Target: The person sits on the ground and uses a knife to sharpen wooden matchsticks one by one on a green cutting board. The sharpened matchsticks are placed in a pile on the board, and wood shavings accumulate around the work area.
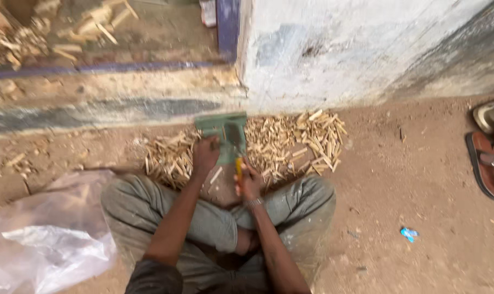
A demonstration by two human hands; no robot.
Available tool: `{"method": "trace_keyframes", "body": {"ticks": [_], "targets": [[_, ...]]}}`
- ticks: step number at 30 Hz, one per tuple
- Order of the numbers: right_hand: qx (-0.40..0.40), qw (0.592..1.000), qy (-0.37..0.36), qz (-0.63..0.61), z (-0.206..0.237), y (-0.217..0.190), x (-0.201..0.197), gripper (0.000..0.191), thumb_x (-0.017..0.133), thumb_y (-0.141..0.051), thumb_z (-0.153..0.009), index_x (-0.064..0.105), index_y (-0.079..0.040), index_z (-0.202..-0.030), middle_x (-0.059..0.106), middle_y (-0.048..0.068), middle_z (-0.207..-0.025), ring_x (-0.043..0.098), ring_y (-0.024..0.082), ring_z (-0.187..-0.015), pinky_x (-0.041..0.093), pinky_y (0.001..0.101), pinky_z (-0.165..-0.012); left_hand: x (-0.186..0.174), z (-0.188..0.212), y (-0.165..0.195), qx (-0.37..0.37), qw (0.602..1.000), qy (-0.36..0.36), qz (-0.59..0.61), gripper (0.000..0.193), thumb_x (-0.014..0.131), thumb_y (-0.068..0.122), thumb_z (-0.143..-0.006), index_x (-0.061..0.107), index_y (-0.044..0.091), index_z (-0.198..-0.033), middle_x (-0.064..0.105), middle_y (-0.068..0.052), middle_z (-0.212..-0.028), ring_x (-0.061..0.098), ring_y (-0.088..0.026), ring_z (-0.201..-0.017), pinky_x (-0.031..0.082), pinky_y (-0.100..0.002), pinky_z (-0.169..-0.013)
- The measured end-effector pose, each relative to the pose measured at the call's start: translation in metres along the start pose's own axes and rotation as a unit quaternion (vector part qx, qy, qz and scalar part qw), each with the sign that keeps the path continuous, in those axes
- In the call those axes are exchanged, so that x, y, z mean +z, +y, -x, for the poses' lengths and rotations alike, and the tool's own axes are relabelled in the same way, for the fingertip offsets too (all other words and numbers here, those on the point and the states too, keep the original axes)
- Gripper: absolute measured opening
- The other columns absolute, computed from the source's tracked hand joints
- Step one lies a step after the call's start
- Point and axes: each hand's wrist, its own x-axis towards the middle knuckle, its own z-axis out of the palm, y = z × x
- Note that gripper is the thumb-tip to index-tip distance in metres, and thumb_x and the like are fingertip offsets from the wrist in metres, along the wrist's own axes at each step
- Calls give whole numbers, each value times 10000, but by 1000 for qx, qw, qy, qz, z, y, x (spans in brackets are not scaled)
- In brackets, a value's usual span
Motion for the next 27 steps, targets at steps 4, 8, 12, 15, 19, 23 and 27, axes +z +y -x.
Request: {"method": "trace_keyframes", "body": {"ticks": [4,8,12,15,19,23,27], "targets": [[-18,999,13,-23,35,-24,-19,536,527,-341,-1044,480,-162,-1546,621,47,-663,507,100,-385,423,272,-325,-1,0,7,6,996,87,-11,207,703,155,-869,814,135,-1043,780,-151,-960,749,-325,-842,607,-433,-794],[-42,999,10,-22,47,-22,-25,529,527,-301,-1058,485,-146,-1561,616,50,-695,504,103,-394,418,264,-340,18,-20,22,-89,995,51,-6,180,791,272,-831,809,163,-974,787,-119,-936,764,-297,-830,609,-426,-770],[-28,1000,1,6,45,-10,-24,531,516,-294,-1054,448,-177,-1568,614,51,-681,518,110,-388,425,274,-332,29,-35,26,-148,986,45,-58,222,837,247,-789,818,161,-993,785,-127,-945,751,-311,-851,603,-432,-754],[-25,999,-6,23,42,-1,-20,525,522,-288,-1057,473,-159,-1564,612,48,-679,510,111,-383,414,275,-328,28,-32,16,-82,993,74,34,287,840,170,-771,799,154,-1055,808,-95,-908,768,-225,-820,619,-369,-763],[-33,999,-11,41,41,5,-15,528,518,-267,-1059,449,-163,-1572,605,35,-661,503,101,-383,425,268,-343,19,-15,1,-41,978,30,204,290,795,80,-850,791,141,-1133,794,-35,-975,753,-98,-824,629,-266,-738],[-37,996,-12,76,42,4,-11,523,529,-224,-1056,464,-147,-1569,586,21,-635,487,88,-386,414,262,-345,17,-7,-5,-139,939,6,316,206,758,13,-859,782,64,-1056,778,-38,-847,673,-95,-635,555,-245,-569],[-54,995,-18,84,47,-2,-12,515,534,-210,-1052,472,-141,-1559,581,16,-625,488,81,-386,413,257,-349,22,-18,-4,-128,952,6,276,34,781,16,-851,802,8,-878,732,-72,-684,631,-107,-531,502,-259,-477]]}}
